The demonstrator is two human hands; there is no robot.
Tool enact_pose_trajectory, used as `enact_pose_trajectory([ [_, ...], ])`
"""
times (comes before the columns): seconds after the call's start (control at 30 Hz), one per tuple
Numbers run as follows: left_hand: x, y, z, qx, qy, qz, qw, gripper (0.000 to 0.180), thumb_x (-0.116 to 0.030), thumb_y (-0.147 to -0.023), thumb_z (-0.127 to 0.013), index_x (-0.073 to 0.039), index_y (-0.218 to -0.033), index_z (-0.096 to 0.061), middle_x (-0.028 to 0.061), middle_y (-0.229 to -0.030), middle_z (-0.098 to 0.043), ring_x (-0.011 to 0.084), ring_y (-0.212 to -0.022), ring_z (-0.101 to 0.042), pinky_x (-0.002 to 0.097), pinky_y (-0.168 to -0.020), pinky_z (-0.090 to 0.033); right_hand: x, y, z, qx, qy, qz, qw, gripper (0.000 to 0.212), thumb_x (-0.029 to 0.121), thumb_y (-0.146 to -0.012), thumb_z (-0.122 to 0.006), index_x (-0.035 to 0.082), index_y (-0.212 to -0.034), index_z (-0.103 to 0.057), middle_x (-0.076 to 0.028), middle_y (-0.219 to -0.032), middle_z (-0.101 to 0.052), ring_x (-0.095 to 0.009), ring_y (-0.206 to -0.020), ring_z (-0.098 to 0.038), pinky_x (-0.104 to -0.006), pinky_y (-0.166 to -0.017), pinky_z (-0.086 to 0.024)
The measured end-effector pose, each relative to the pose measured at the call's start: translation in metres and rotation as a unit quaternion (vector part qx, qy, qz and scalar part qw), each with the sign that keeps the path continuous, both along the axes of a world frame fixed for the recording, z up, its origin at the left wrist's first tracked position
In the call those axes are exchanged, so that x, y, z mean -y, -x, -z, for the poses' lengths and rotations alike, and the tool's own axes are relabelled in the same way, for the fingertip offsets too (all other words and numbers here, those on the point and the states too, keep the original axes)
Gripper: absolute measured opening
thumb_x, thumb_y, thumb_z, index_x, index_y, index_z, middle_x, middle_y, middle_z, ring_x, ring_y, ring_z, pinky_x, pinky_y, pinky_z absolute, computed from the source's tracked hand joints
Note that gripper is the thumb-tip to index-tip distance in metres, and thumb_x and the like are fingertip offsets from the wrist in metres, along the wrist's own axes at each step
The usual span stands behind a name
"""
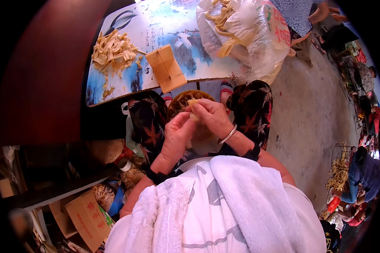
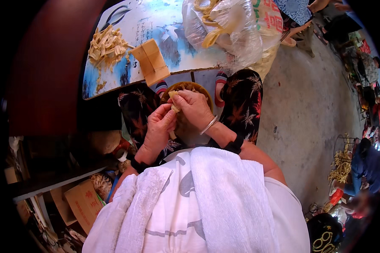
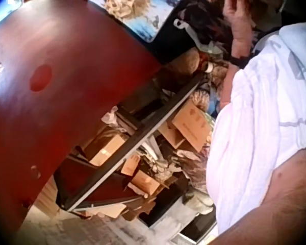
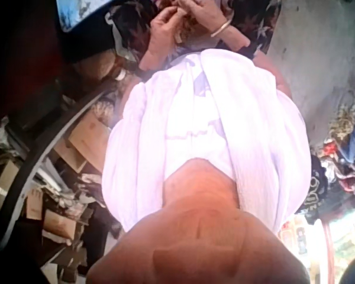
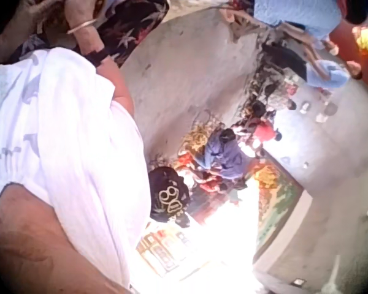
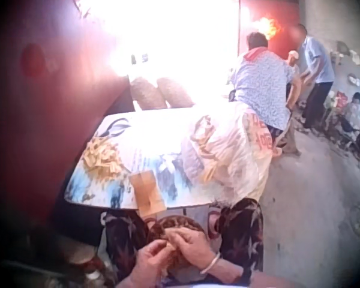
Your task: The person processes dried bamboo shoot strips by hand, folding them into bundles and placing them into a small wooden frame to shape them.
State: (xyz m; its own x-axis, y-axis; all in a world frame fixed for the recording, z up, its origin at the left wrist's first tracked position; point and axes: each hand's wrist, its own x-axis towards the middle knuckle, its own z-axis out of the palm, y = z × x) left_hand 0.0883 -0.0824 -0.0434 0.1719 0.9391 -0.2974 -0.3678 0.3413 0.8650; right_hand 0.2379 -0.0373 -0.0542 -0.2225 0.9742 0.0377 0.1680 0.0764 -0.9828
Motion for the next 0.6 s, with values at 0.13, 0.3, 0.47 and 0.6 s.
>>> enact_pose_trajectory([
  [0.13,-0.003,0.009,0.011,-0.273,-0.132,-0.015,0.953,0.014,-0.015,-0.09,-0.065,-0.001,-0.092,-0.066,0.0006,-0.078,-0.066,0.0039,-0.071,-0.055,0.0224,-0.066,-0.048,-0.001,0.004,0.0,0.094,-0.153,0.036,0.983,0.022,0.021,-0.093,-0.058,0.0,-0.091,-0.063,-0.009,-0.075,-0.064,-0.016,-0.069,-0.062,-0.0314,-0.064,-0.048],
  [0.3,-0.01,0.018,0.012,-0.28,-0.132,-0.027,0.95,0.017,-0.017,-0.088,-0.068,-0.002,-0.085,-0.063,-0.0017,-0.071,-0.061,0.0038,-0.067,-0.051,0.0222,-0.063,-0.046,-0.007,-0.004,-0.01,-0.106,0.113,-0.122,0.98,0.015,0.019,-0.092,-0.063,0.005,-0.097,-0.061,0.0,-0.075,-0.06,-0.006,-0.061,-0.052,-0.022,-0.054,-0.041],
  [0.47,-0.009,0.02,-0.013,-0.097,-0.034,0.006,0.995,0.013,-0.015,-0.092,-0.064,-0.005,-0.085,-0.062,-0.0078,-0.07,-0.056,0.0003,-0.066,-0.046,0.0176,-0.058,-0.04,-0.01,0.001,-0.013,-0.221,0.254,-0.158,0.928,0.015,0.016,-0.089,-0.066,0.008,-0.101,-0.062,0.006,-0.08,-0.057,-0.001,-0.062,-0.047,-0.0168,-0.053,-0.037],
  [0.6,0.003,0.035,-0.016,-0.136,-0.018,0.01,0.991,0.013,-0.014,-0.094,-0.062,-0.006,-0.084,-0.062,-0.0101,-0.07,-0.052,-0.0017,-0.066,-0.043,0.0155,-0.057,-0.034,-0.013,0.008,-0.023,-0.179,0.264,-0.103,0.942,0.014,0.015,-0.089,-0.064,0.009,-0.101,-0.062,0.008,-0.077,-0.054,0.0,-0.059,-0.044,-0.0155,-0.051,-0.033],
])
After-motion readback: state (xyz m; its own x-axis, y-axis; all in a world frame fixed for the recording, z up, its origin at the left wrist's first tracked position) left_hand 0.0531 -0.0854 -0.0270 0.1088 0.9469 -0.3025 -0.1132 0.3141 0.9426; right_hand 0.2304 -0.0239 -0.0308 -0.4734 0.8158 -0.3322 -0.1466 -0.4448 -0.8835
